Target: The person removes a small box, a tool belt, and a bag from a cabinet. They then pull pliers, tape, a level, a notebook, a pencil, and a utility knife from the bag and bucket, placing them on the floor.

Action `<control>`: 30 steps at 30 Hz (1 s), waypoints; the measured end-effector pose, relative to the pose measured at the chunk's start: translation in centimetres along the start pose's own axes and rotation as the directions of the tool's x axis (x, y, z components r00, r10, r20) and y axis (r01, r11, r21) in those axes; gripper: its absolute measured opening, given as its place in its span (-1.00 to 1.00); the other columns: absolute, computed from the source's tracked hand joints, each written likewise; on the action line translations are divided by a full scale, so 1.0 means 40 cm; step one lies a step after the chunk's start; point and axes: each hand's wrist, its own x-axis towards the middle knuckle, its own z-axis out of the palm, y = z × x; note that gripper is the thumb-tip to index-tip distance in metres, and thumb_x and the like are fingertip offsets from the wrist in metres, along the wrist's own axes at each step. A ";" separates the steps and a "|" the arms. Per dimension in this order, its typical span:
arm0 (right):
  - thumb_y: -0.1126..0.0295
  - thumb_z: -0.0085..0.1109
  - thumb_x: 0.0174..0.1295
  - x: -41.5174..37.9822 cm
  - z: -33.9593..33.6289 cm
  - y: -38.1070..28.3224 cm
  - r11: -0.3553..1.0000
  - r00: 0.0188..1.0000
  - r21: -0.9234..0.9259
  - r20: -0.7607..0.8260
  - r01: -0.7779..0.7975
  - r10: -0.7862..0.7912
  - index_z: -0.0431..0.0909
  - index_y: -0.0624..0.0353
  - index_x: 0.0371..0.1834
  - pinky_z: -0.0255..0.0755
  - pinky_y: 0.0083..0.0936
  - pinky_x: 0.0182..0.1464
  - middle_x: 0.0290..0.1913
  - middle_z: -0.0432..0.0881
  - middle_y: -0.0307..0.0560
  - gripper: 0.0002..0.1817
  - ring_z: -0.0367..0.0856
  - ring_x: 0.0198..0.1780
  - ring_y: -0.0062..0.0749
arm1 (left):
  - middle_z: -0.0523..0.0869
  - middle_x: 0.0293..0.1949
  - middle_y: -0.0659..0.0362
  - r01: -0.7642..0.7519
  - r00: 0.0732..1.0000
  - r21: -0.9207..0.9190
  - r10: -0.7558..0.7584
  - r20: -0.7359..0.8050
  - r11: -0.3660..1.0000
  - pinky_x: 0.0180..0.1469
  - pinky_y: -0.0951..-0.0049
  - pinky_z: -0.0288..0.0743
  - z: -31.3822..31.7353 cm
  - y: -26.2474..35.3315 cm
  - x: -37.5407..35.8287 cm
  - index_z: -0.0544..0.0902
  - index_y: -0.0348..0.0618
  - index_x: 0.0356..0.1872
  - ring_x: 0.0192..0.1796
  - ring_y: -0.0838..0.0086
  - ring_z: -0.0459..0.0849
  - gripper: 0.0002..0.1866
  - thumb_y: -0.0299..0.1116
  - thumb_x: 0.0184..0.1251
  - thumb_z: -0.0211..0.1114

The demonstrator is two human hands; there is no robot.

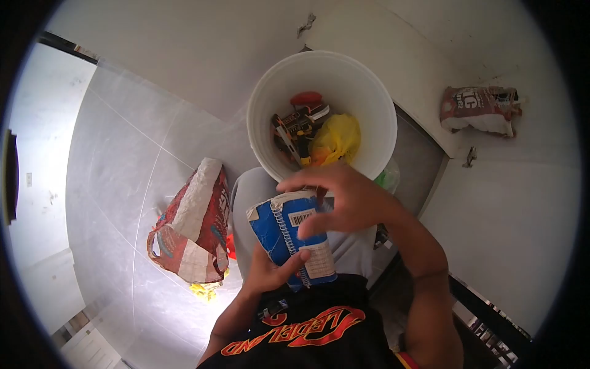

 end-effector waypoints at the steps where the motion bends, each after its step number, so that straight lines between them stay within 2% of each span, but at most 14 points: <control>1: 0.17 0.43 -0.10 -0.002 0.003 0.009 1.000 1.000 -0.001 0.001 0.000 0.000 0.56 0.29 -0.16 0.47 -0.59 -0.23 -0.27 0.65 -0.10 -0.50 0.61 -0.31 -0.49 | 0.65 -0.19 0.11 0.023 0.998 0.008 -0.023 -0.054 1.000 -0.12 0.51 0.52 -0.002 -0.024 -0.003 0.46 -0.34 0.00 -0.18 0.49 0.64 -0.57 -0.34 0.16 0.34; 3: 0.28 0.30 0.05 -0.017 0.005 0.023 0.967 0.936 0.186 -0.274 -0.172 0.219 0.56 0.29 -0.18 0.46 -0.63 -0.25 -0.32 0.64 -0.12 -0.65 0.59 -0.36 -0.53 | 0.66 -0.20 0.11 0.006 0.994 -0.046 -0.011 -0.110 0.999 -0.13 0.51 0.53 -0.001 -0.066 -0.018 0.46 -0.34 -0.01 -0.19 0.49 0.64 -0.58 -0.33 0.17 0.34; 4: 0.28 0.30 0.05 -0.023 0.002 0.031 0.967 0.936 0.184 -0.273 -0.176 0.223 0.56 0.29 -0.18 0.46 -0.63 -0.25 -0.32 0.64 -0.12 -0.65 0.59 -0.36 -0.53 | 0.66 -0.21 0.11 -0.014 0.986 -0.093 -0.001 -0.165 0.996 -0.13 0.50 0.53 -0.001 -0.082 -0.021 0.47 -0.34 -0.03 -0.19 0.50 0.64 -0.59 -0.32 0.17 0.33; 6: 0.37 0.17 0.13 -0.035 -0.006 0.047 0.978 0.935 -0.114 -0.330 -0.173 0.127 0.57 0.31 -0.20 0.44 -0.66 -0.28 -0.35 0.64 -0.14 -0.75 0.56 -0.39 -0.56 | 0.66 -0.21 0.10 -0.005 0.984 -0.084 -0.010 -0.178 0.996 -0.13 0.50 0.53 -0.011 -0.100 -0.023 0.47 -0.34 -0.03 -0.19 0.50 0.64 -0.59 -0.32 0.17 0.33; 7: 0.37 0.17 0.13 -0.037 -0.011 0.059 0.978 0.935 -0.115 -0.332 -0.174 0.127 0.57 0.31 -0.20 0.44 -0.66 -0.28 -0.35 0.64 -0.14 -0.75 0.56 -0.39 -0.56 | 0.66 -0.21 0.10 0.001 0.980 -0.071 -0.015 -0.197 0.997 -0.12 0.50 0.53 -0.018 -0.110 -0.023 0.48 -0.34 -0.04 -0.19 0.49 0.64 -0.60 -0.33 0.17 0.33; 10: 0.27 0.18 0.11 -0.017 -0.030 0.106 0.906 0.930 -0.300 -0.306 -0.300 0.206 0.57 0.26 -0.21 0.47 -0.47 -0.27 -0.41 0.63 -0.03 -0.71 0.62 -0.36 -0.36 | 0.65 -0.19 0.07 -0.077 0.966 -0.098 0.050 -0.254 0.992 -0.12 0.45 0.56 -0.049 -0.161 -0.014 0.46 -0.35 -0.02 -0.18 0.43 0.66 -0.54 -0.31 0.12 0.37; 12: 0.27 0.19 0.03 0.022 -0.046 0.148 0.777 0.959 -0.563 -0.189 -0.283 0.213 0.58 0.21 -0.32 0.46 -0.33 -0.29 -0.44 0.61 0.03 -0.75 0.60 -0.40 -0.14 | 0.66 -0.20 0.08 -0.062 0.961 -0.076 0.039 -0.274 0.995 -0.12 0.46 0.55 -0.076 -0.190 -0.011 0.48 -0.35 -0.04 -0.19 0.45 0.66 -0.57 -0.32 0.13 0.36; 14: 0.27 0.19 -0.03 0.085 -0.067 0.220 0.740 0.945 -0.611 -0.042 -0.282 0.326 0.58 0.17 -0.41 0.46 -0.24 -0.28 -0.43 0.62 0.03 -0.79 0.59 -0.38 -0.02 | 0.67 -0.21 0.09 -0.043 0.956 -0.054 0.026 -0.293 0.998 -0.12 0.48 0.54 -0.089 -0.206 -0.013 0.50 -0.35 -0.06 -0.20 0.46 0.66 -0.59 -0.32 0.14 0.35; 18: 0.24 0.17 -0.01 0.236 -0.062 0.382 0.586 0.884 -0.772 0.071 -0.245 0.463 0.62 0.29 -0.41 0.49 -0.30 -0.23 -0.43 0.63 0.13 -0.71 0.62 -0.39 -0.03 | 0.68 -0.23 0.08 -0.091 0.960 0.054 0.102 -0.262 0.994 -0.14 0.48 0.55 -0.099 -0.224 -0.015 0.52 -0.36 -0.09 -0.21 0.45 0.67 -0.60 -0.29 0.14 0.35; 22: 0.19 0.20 0.00 0.294 -0.017 0.456 0.482 0.822 -0.809 -0.004 -0.337 0.569 0.60 0.39 -0.44 0.50 -0.27 -0.16 -0.44 0.62 0.21 -0.63 0.64 -0.31 -0.04 | 0.69 -0.27 0.08 -0.125 0.959 0.065 0.137 -0.246 0.990 -0.16 0.50 0.54 -0.089 -0.216 -0.008 0.55 -0.36 -0.12 -0.23 0.47 0.67 -0.63 -0.28 0.15 0.34; 25: 0.07 0.25 -0.02 0.291 0.013 0.536 0.560 0.831 -0.717 -0.048 -0.415 0.554 0.58 0.45 -0.38 0.49 -0.25 -0.08 -0.36 0.62 0.30 -0.49 0.64 -0.19 -0.04 | 0.70 -0.28 0.07 -0.132 0.960 0.065 0.144 -0.238 0.989 -0.17 0.48 0.55 -0.090 -0.210 -0.006 0.56 -0.36 -0.14 -0.26 0.45 0.68 -0.64 -0.27 0.15 0.33; 27: 0.03 0.30 -0.11 0.281 0.028 0.558 0.554 0.860 -0.770 0.013 -0.317 0.510 0.47 0.43 -0.09 0.48 -0.22 -0.05 -0.23 0.61 0.29 -0.33 0.61 -0.11 0.00 | 0.70 -0.29 0.07 -0.133 0.957 0.066 0.145 -0.253 0.989 -0.17 0.48 0.55 -0.088 -0.207 -0.007 0.57 -0.36 -0.16 -0.26 0.45 0.68 -0.65 -0.28 0.16 0.33; 28: 0.03 0.30 -0.11 0.279 0.032 0.558 0.553 0.858 -0.772 0.019 -0.313 0.513 0.47 0.43 -0.09 0.48 -0.22 -0.05 -0.23 0.61 0.29 -0.33 0.61 -0.11 0.00 | 0.70 -0.30 0.07 -0.131 0.953 0.071 0.146 -0.266 0.989 -0.17 0.48 0.55 -0.089 -0.206 -0.008 0.58 -0.36 -0.17 -0.27 0.45 0.68 -0.66 -0.28 0.16 0.32; 30: -0.01 0.32 -0.18 0.283 0.037 0.549 0.437 0.780 -0.766 -0.133 -0.472 0.611 0.25 0.42 0.16 0.45 -0.24 0.01 -0.10 0.56 0.34 -0.10 0.58 -0.05 0.03 | 0.69 -0.27 0.07 -0.089 0.963 0.091 0.109 -0.247 0.992 -0.14 0.47 0.54 -0.099 -0.203 -0.007 0.56 -0.35 -0.14 -0.23 0.45 0.68 -0.63 -0.26 0.15 0.33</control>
